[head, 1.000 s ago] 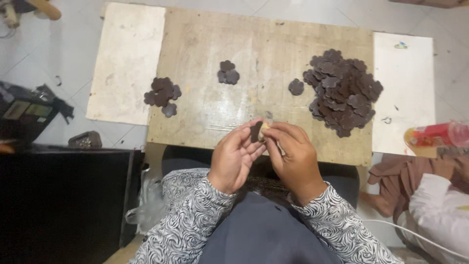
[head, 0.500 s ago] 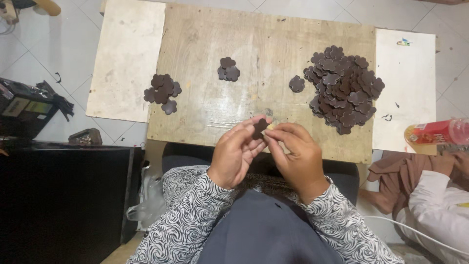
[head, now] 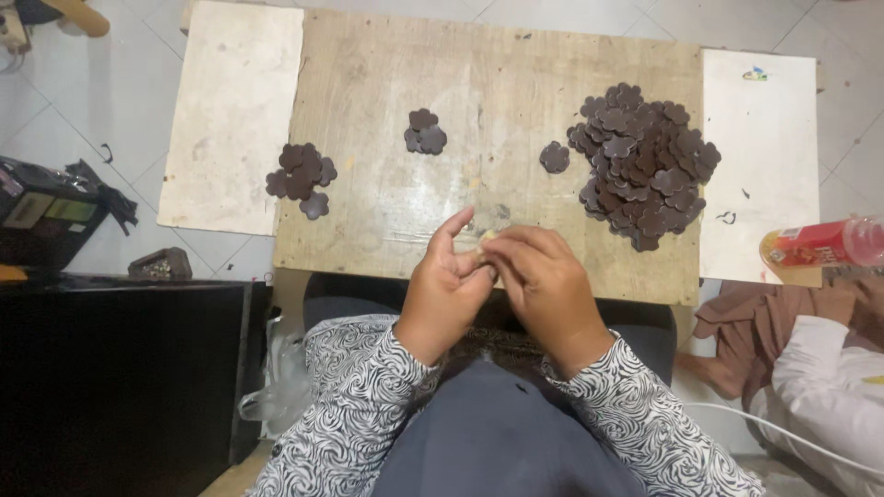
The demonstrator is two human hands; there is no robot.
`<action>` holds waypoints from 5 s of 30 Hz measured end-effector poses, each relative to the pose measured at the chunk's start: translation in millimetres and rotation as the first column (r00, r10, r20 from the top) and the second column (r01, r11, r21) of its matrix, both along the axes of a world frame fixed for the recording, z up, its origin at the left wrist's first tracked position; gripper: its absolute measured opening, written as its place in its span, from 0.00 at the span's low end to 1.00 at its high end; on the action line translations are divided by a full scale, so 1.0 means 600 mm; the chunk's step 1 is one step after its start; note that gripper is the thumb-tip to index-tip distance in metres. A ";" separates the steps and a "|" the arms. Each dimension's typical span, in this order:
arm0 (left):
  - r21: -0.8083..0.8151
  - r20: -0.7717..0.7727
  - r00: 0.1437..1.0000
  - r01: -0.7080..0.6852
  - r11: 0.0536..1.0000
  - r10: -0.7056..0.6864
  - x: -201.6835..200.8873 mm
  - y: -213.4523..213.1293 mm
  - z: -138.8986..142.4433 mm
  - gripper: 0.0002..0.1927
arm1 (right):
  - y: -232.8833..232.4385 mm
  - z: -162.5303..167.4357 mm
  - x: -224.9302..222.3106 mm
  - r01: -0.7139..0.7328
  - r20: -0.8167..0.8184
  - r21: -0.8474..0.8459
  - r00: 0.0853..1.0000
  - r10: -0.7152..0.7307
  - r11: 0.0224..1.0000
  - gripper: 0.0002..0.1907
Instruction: The person repeatedly picks up small dark flower-shaped cutouts from a wooden table and rubs their edges with a small yellow block. The person places each treated piece back on the table, gradually forming small piles.
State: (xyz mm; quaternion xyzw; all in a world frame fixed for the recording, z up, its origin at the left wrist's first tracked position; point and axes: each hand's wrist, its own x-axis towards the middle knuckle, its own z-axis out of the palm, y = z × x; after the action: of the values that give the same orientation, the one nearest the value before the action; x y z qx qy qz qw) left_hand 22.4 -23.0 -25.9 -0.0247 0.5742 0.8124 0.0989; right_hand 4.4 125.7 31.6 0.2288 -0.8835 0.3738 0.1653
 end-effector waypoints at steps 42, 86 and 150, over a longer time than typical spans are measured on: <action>-0.866 -0.488 0.806 -0.494 -0.071 0.335 -0.085 -0.265 -0.155 0.07 | 0.068 -0.196 -0.014 0.454 0.765 -0.501 0.631 0.132 0.737 0.13; -0.426 -0.339 0.940 -0.112 0.898 -0.043 0.038 -0.013 0.097 0.31 | 0.008 0.046 0.036 -0.122 -0.063 -0.036 0.991 0.120 0.992 0.15; 0.135 -0.026 0.995 -0.087 0.987 0.092 0.005 -0.010 0.016 0.09 | 0.026 -0.011 0.021 0.155 0.495 -0.389 0.867 0.064 0.908 0.07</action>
State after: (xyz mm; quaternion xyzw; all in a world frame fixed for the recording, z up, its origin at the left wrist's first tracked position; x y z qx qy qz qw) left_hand 25.4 -29.0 -16.1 -0.0307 0.5182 0.8530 0.0545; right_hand 17.2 141.1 24.9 0.0628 -0.8010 0.5952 -0.0137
